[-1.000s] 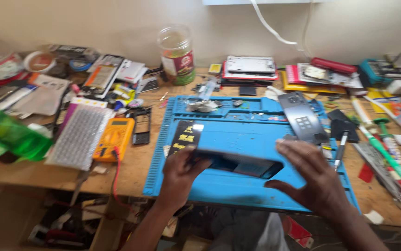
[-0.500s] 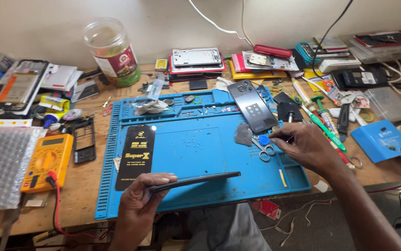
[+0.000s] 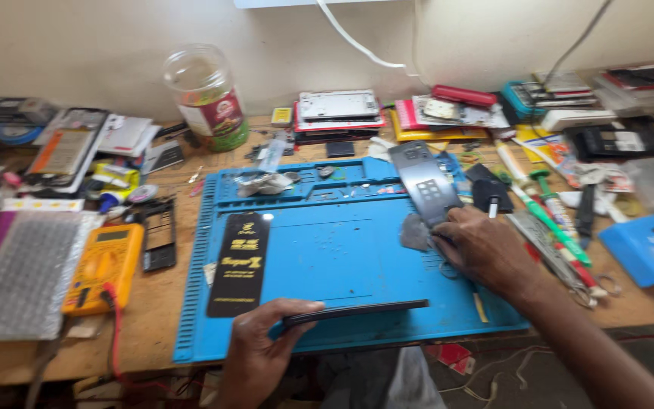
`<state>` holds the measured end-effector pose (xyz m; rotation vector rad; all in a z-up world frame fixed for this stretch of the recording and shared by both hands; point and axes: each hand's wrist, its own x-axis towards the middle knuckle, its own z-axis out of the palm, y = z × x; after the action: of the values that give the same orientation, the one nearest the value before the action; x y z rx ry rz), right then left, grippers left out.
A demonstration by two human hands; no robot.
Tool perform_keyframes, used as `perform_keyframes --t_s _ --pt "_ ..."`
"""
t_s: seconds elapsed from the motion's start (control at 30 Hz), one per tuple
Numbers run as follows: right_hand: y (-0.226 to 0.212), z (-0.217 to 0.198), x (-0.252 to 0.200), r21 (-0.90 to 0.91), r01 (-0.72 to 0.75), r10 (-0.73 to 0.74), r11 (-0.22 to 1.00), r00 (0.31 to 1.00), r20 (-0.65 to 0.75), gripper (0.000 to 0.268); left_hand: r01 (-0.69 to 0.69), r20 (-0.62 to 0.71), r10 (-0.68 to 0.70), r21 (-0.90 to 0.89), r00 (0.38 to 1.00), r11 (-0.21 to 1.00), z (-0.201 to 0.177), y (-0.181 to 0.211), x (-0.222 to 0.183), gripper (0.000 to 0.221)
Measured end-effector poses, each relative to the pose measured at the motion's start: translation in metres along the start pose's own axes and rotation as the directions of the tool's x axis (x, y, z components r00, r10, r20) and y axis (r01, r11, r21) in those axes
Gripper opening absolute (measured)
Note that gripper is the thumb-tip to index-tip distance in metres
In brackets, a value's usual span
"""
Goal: The person cleans the back of a smartphone with a cloth, then uses a prying tool to separate the back cover from the frame. They remove the cover, inspect the internal components, and compare the device to another disassembled phone.
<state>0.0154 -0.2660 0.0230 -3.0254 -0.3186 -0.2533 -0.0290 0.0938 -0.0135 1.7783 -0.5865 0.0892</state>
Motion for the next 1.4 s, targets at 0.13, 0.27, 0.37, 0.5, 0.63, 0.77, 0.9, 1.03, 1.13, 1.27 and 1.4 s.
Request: perform_keyframes --t_s 0.13,0.27,0.37,0.5,0.63,0.77,0.9,1.03,1.13,1.27,1.4 --pt "-0.009 -0.003 0.006 -0.060 0.093 -0.087 0.994 0.993 0.084 0.017 0.027 -0.057 -0.024 0.054 0.998 0.998 -0.001 0.010 -0.001 0.021" --pt "0.008 0.005 0.011 -0.052 -0.143 0.149 0.988 0.981 0.121 0.023 0.072 -0.030 -0.075 -0.096 0.997 0.993 -0.005 0.013 0.004 0.021" --pt "0.033 0.021 0.005 0.233 -0.325 0.306 0.917 0.945 0.115 0.022 0.104 -0.023 -0.108 -0.140 0.994 0.985 -0.004 0.010 0.001 0.021" --pt "0.047 0.034 -0.004 0.666 -0.324 0.361 0.672 0.929 0.088 0.022 0.093 -0.062 -0.104 -0.157 0.993 0.983 0.002 0.004 0.004 0.018" --pt "0.015 0.019 -0.014 0.888 -0.062 0.304 0.456 0.949 -0.090 0.015 0.097 -0.085 -0.114 -0.178 0.990 0.979 0.018 0.001 0.012 0.017" --pt "-0.046 -0.013 -0.025 0.841 -0.166 0.296 0.515 0.955 0.008 0.025 0.145 -0.041 -0.163 -0.280 0.986 0.949 0.028 -0.001 0.021 0.015" --pt "-0.093 -0.029 -0.018 0.846 -0.024 0.144 0.533 0.988 -0.063 0.022 0.184 -0.019 -0.198 -0.297 0.980 0.937 0.029 -0.006 0.021 0.013" --pt "-0.113 -0.030 -0.009 0.658 0.131 -0.030 0.741 0.986 -0.163 0.020 0.155 -0.036 -0.169 -0.249 0.985 0.956 0.028 -0.005 0.020 0.016" --pt "-0.126 -0.024 -0.007 0.617 0.209 -0.078 0.759 0.970 -0.232 0.020 0.148 -0.025 -0.161 -0.273 0.987 0.951 0.028 -0.003 0.020 0.017" --pt "-0.136 -0.025 -0.009 0.544 0.122 -0.012 0.830 0.979 -0.201 0.020 0.171 -0.020 -0.184 -0.282 0.983 0.944 0.027 -0.002 0.021 0.017" --pt "-0.142 -0.032 -0.008 0.441 0.161 -0.077 0.883 0.976 -0.204 0.018 0.184 -0.010 -0.194 -0.283 0.981 0.941 0.026 0.001 0.020 0.017"
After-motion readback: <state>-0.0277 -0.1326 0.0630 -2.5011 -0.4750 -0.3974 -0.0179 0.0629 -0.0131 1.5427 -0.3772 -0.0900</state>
